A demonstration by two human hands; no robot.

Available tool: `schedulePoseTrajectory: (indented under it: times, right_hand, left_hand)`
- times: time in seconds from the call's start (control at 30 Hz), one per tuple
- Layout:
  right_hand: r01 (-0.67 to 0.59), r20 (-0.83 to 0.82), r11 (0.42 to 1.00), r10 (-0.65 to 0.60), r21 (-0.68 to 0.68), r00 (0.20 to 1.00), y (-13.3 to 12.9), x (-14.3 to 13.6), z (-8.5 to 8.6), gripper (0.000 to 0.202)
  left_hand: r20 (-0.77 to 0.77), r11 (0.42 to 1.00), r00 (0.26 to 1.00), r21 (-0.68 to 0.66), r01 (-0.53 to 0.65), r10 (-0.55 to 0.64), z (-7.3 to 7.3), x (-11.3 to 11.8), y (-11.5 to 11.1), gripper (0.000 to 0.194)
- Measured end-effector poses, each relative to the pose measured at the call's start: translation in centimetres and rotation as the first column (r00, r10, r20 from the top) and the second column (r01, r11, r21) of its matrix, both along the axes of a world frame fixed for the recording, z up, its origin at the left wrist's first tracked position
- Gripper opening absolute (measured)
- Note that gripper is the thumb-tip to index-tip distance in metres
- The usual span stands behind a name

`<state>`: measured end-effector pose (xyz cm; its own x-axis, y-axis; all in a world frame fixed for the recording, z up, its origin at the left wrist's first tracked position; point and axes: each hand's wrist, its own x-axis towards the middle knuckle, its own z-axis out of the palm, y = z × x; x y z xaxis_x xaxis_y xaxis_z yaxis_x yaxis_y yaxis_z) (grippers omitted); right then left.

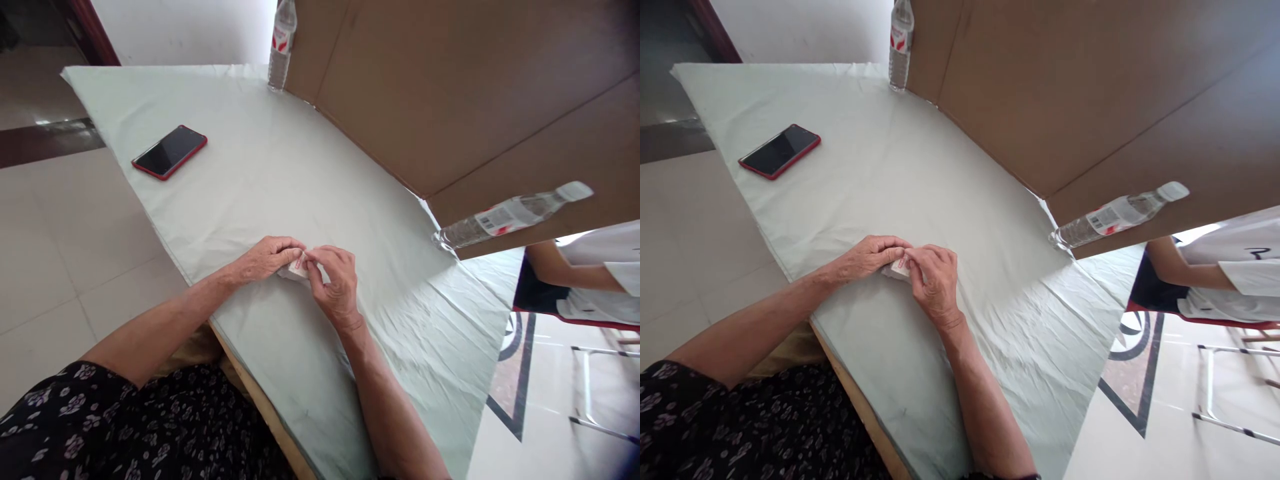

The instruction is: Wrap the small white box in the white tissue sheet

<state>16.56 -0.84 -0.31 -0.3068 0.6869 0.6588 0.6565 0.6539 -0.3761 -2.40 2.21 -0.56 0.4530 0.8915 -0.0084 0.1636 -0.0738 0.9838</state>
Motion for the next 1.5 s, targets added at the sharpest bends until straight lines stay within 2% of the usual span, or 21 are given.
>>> schedulePoseTrajectory:
  times: [0.07,0.13,0.2,0.27,0.33,0.4,0.43,0.57,0.7,0.77,0.83,0.93,1.0,1.1,1.2,1.33,1.5]
  right_hand:
    - [-0.064,0.099,0.996,0.058,0.058,0.993,-0.4,0.0,0.3,0.027]
    - [-0.129,0.112,0.991,0.123,0.043,0.986,-0.8,0.2,0.8,0.031]
    - [-0.128,0.023,0.992,0.128,-0.021,0.991,-1.1,0.9,1.2,0.03]
    - [-0.071,-0.077,0.988,0.06,-0.138,0.995,-1.0,1.8,1.3,0.034]
    - [-0.035,-0.104,0.959,0.006,-0.281,0.995,-0.6,2.8,0.9,0.057]
    - [-0.057,-0.068,0.917,0.032,-0.395,0.997,-0.1,3.3,0.1,0.081]
    - [-0.071,-0.049,0.9,0.055,-0.43,0.997,0.0,3.3,-0.4,0.087]
    - [-0.097,-0.044,0.89,0.086,-0.445,0.995,0.5,2.3,-1.5,0.076]
    - [-0.108,-0.102,0.905,0.072,-0.411,0.992,1.5,1.2,-1.6,0.069]
    - [-0.118,-0.104,0.889,0.08,-0.442,0.991,2.0,1.0,-1.8,0.068]
    - [-0.134,-0.098,0.861,0.099,-0.49,0.99,2.3,1.1,-2.1,0.069]
    - [-0.139,-0.138,0.843,0.078,-0.52,0.987,2.2,1.7,-2.5,0.081]
    - [-0.139,-0.189,0.835,0.042,-0.533,0.981,2.0,2.2,-2.7,0.09]
    - [-0.15,-0.24,0.814,0.013,-0.561,0.971,1.9,2.5,-2.8,0.095]
    - [-0.161,-0.248,0.808,0.02,-0.567,0.969,2.0,2.2,-3.1,0.097]
    - [-0.167,-0.237,0.82,0.04,-0.548,0.971,2.0,1.7,-3.5,0.091]
    - [-0.115,-0.2,0.848,0.011,-0.517,0.98,2.0,1.7,-3.7,0.07]
  left_hand:
    - [-0.006,1.0,1.0,0.014,-0.001,0.001,0.0,0.0,0.0,0.04]
    - [-0.013,1.0,1.0,0.017,-0.005,0.005,0.1,0.0,0.0,0.042]
    - [-0.01,1.0,1.0,0.01,-0.011,0.011,0.1,0.0,0.0,0.043]
    - [0.0,1.0,1.0,-0.012,-0.017,0.017,0.1,0.0,-0.1,0.044]
    - [0.002,0.999,1.0,-0.041,-0.025,0.025,0.1,0.1,-0.1,0.044]
    - [0.001,0.997,0.999,-0.058,-0.044,0.044,0.1,0.1,-0.2,0.044]
    - [0.003,0.997,0.998,-0.06,-0.056,0.057,0.1,0.2,-0.3,0.043]
    - [-0.003,0.992,0.992,0.01,-0.126,0.126,0.2,0.3,-0.5,0.042]
    - [0.055,0.939,0.945,0.107,-0.327,0.323,-0.2,0.2,-0.5,0.044]
    - [0.117,0.903,0.903,0.078,-0.423,0.413,-0.5,0.2,-0.3,0.046]
    - [0.154,0.887,0.878,0.017,-0.461,0.453,-0.8,0.1,-0.1,0.045]
    - [0.168,0.888,0.872,-0.053,-0.457,0.459,-1.0,0.1,0.1,0.042]
    - [0.135,0.887,0.877,-0.052,-0.459,0.462,-1.0,0.0,0.0,0.044]
    - [0.034,0.899,0.899,0.038,-0.437,0.436,-0.9,-0.2,-0.1,0.06]
    - [-0.065,0.934,0.939,0.142,-0.327,0.338,-1.0,-0.4,-0.4,0.078]
    - [-0.193,0.948,0.948,0.243,-0.204,0.253,-1.1,-0.3,-0.6,0.085]
    - [-0.223,0.941,0.941,0.283,-0.188,0.255,-1.1,-0.1,-0.6,0.08]
